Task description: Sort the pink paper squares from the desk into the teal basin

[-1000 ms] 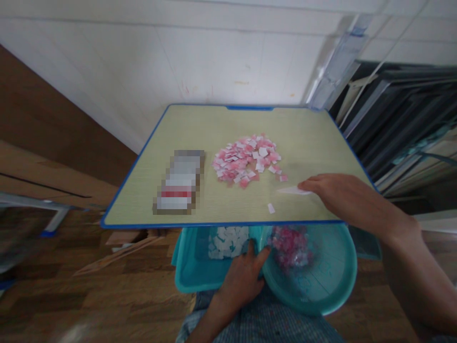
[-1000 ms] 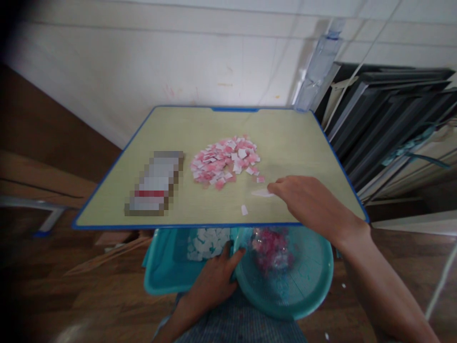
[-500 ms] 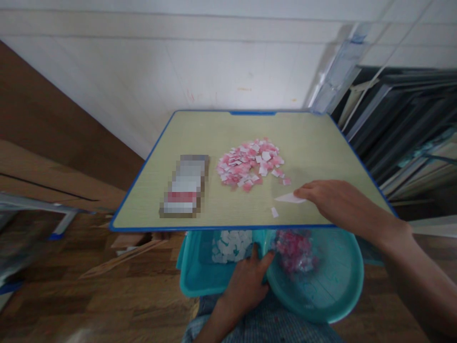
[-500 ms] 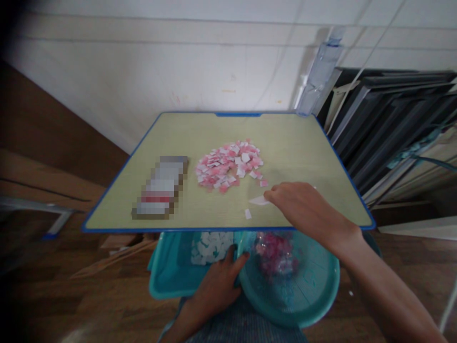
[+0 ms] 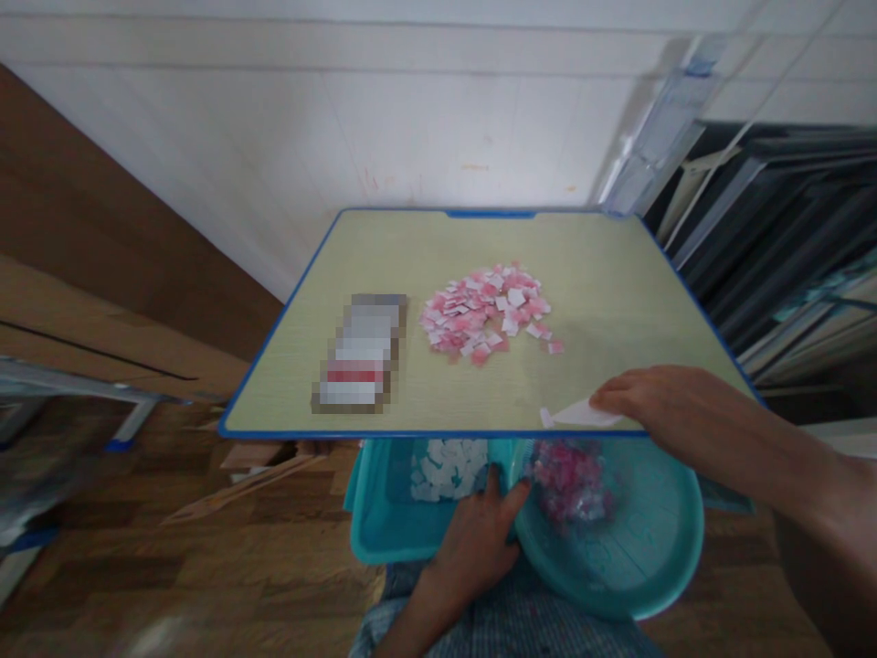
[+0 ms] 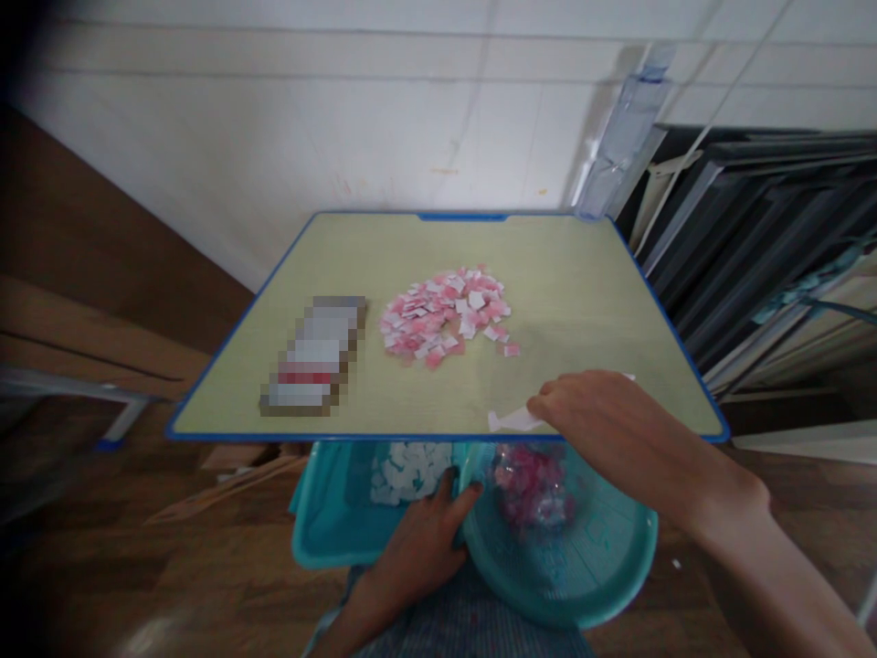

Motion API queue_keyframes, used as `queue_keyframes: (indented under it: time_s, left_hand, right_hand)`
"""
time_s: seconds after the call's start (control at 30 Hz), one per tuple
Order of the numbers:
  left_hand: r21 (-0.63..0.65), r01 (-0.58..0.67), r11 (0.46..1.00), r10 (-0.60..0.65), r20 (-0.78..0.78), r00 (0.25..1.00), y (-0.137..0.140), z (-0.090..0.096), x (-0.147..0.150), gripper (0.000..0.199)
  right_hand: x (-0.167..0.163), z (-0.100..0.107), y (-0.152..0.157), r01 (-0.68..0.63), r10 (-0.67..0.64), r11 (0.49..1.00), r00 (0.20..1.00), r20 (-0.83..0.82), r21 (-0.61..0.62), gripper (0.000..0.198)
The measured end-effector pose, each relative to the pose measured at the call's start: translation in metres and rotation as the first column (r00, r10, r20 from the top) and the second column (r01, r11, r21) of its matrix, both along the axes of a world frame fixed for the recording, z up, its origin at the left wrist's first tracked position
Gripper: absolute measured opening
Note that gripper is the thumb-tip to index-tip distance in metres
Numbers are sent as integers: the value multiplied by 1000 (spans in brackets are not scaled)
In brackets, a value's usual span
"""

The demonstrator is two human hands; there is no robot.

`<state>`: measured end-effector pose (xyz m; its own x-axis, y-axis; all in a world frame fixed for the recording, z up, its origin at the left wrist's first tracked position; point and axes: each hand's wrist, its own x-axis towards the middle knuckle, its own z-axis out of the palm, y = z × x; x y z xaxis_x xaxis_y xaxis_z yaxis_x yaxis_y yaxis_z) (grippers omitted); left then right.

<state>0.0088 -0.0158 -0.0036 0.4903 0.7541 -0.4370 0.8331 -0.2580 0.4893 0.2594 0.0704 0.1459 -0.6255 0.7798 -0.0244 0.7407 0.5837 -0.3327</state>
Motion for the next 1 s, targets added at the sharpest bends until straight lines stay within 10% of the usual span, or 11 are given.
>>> queue_keyframes:
  time_s: [1.0]
  left_hand:
    - [36, 23, 999, -24, 41, 999, 1, -1, 1, 69]
  right_hand:
    - [-100, 2, -1, -368, 310, 896, 919, 246, 248, 22]
